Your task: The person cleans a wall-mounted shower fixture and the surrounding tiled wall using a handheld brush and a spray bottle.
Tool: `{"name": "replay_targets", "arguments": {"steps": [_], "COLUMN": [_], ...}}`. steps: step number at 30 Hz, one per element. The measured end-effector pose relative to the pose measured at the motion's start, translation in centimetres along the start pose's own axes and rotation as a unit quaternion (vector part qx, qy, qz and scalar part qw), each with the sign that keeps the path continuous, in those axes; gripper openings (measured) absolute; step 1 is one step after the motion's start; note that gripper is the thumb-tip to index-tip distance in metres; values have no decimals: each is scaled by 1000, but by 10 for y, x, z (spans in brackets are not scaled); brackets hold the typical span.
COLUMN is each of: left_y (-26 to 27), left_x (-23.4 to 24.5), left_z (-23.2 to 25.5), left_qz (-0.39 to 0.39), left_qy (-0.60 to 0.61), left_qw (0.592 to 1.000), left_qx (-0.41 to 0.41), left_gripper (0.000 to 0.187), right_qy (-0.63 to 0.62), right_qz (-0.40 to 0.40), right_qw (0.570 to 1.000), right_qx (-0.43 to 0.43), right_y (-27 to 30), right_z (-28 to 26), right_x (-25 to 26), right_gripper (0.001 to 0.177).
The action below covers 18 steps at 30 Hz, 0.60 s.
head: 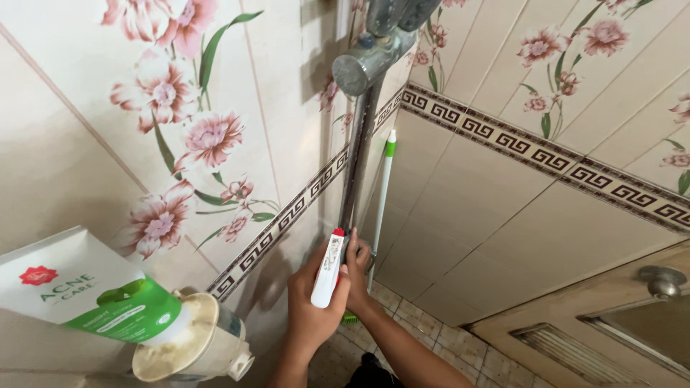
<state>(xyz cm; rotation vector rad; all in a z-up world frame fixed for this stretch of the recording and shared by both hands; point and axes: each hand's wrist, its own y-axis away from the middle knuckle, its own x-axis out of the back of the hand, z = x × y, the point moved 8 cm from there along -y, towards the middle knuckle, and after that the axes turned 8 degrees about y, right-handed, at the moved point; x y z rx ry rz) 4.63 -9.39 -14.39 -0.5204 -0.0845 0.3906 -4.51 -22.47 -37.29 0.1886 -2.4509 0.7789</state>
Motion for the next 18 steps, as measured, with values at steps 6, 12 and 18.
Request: {"name": "replay_targets", "arguments": {"steps": [6,12,18], "left_y": [-16,-33,-54], "left_x": [-7,-19,-42], "left_z": [35,76,110], "left_qz": [13,16,7], "left_qy": [-9,-24,-29], "left_qw": [999,997,997], "left_qx": [-46,-70,-67], "left_gripper": [40,43,39], "right_qy": [-59,-51,-135], "right_qz": [109,170,25], "right_qw": [991,978,989], "right_qx": [55,105,-47], "right_y": [-72,-118,-68], "right_z": [-66,-105,-37], "right_x": [61,117,59], "right_gripper": [84,74,76]}}
